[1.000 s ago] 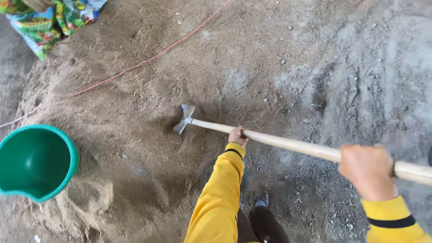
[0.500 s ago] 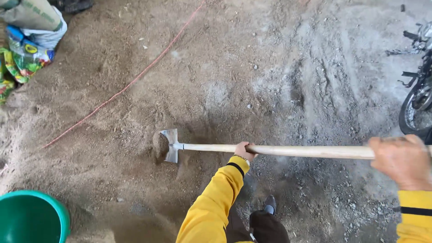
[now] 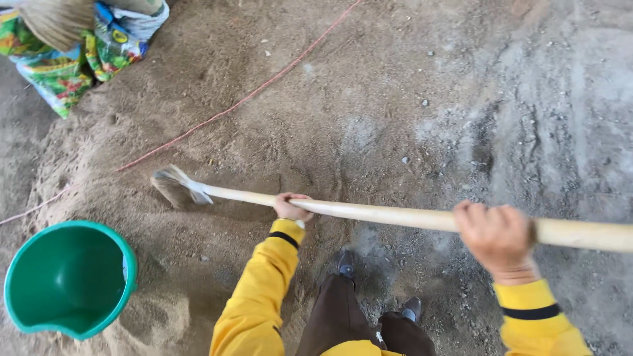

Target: Using a hoe to move and level a pile of sand in a construction area.

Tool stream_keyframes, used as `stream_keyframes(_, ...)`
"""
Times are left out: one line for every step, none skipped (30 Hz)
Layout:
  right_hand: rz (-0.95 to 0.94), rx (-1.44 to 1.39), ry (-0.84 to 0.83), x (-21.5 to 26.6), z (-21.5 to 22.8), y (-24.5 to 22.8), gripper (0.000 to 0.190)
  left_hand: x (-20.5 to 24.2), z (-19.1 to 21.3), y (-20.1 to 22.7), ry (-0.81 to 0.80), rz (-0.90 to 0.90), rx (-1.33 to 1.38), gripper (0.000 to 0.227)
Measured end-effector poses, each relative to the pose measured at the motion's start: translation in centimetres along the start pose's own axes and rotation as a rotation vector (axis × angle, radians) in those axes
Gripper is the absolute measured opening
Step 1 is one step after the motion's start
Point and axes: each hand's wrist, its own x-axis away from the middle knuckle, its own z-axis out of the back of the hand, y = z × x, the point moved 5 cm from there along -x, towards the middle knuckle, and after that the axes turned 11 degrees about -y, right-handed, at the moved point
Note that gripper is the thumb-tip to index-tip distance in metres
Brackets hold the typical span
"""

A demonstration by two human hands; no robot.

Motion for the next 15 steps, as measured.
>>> stream_keyframes(0.007, -0.010, 0.006, -1.1, 1.2, -0.6, 0.030, -0.3, 0.5, 1.7, 0.009, -0.008, 0.006, 0.012)
stream_keyframes(0.008, -0.185, 0.122, -1.9, 2.9, -0.9, 0.018, -0.5, 1.2, 3.7, 0.040, -0.091, 0.094, 0.009)
stream_keyframes(0.007, -0.352, 0.235, -2.7, 4.5, -0.8, 0.021, -0.8, 1.5, 5.3, 0.066, -0.168, 0.179, 0.018)
stream_keyframes(0.012, -0.356, 0.236, -2.3, 4.0, -0.9, 0.021, -0.6, 1.5, 5.6, 0.071, -0.171, 0.183, 0.018)
stream_keyframes(0.003, -0.415, 0.196, -1.9, 3.1, -0.4, 0.016, -0.7, 1.2, 5.3, 0.053, -0.174, 0.206, 0.018)
stream_keyframes(-0.006, -0.473, 0.155, -1.3, 2.3, 0.1, 0.015, -0.6, 0.9, 4.9, 0.035, -0.176, 0.229, 0.018)
stream_keyframes(-0.007, -0.465, 0.156, 1.5, -0.6, 0.1, 0.015, 0.1, 0.2, 3.0, 0.029, -0.170, 0.230, 0.018)
stream_keyframes(0.001, -0.500, 0.045, 4.1, -4.1, 0.0, 0.007, 1.0, -0.6, 1.1, 0.014, -0.173, 0.170, 0.016)
stream_keyframes(0.006, -0.538, -0.063, 6.8, -7.4, -0.3, 0.024, 1.9, -1.3, -0.4, 0.000, -0.180, 0.108, 0.015)
stream_keyframes(0.001, -0.534, -0.061, 8.4, -6.5, 1.6, 0.024, 2.1, -1.1, -3.3, -0.006, -0.180, 0.107, 0.015)
stream_keyframes(-0.005, -0.524, -0.234, 9.9, -6.6, 3.2, 0.014, 2.3, -1.1, -6.4, -0.050, -0.126, 0.017, 0.008)
stream_keyframes(-0.012, -0.511, -0.408, 11.5, -6.7, 4.6, 0.010, 2.3, -0.9, -9.4, -0.095, -0.073, -0.072, 0.005)
stream_keyframes(0.002, -0.513, -0.398, 14.9, -7.5, 6.0, 0.010, 2.0, -0.3, -13.1, -0.091, -0.082, -0.058, 0.005)
stream_keyframes(-0.029, -0.435, -0.488, 18.3, -8.9, 7.5, 0.016, 1.6, 0.2, -17.2, -0.092, 0.015, -0.066, 0.005)
stream_keyframes(-0.064, -0.360, -0.577, 21.6, -10.2, 8.8, 0.032, 1.2, 0.7, -20.9, -0.091, 0.111, -0.077, 0.006)
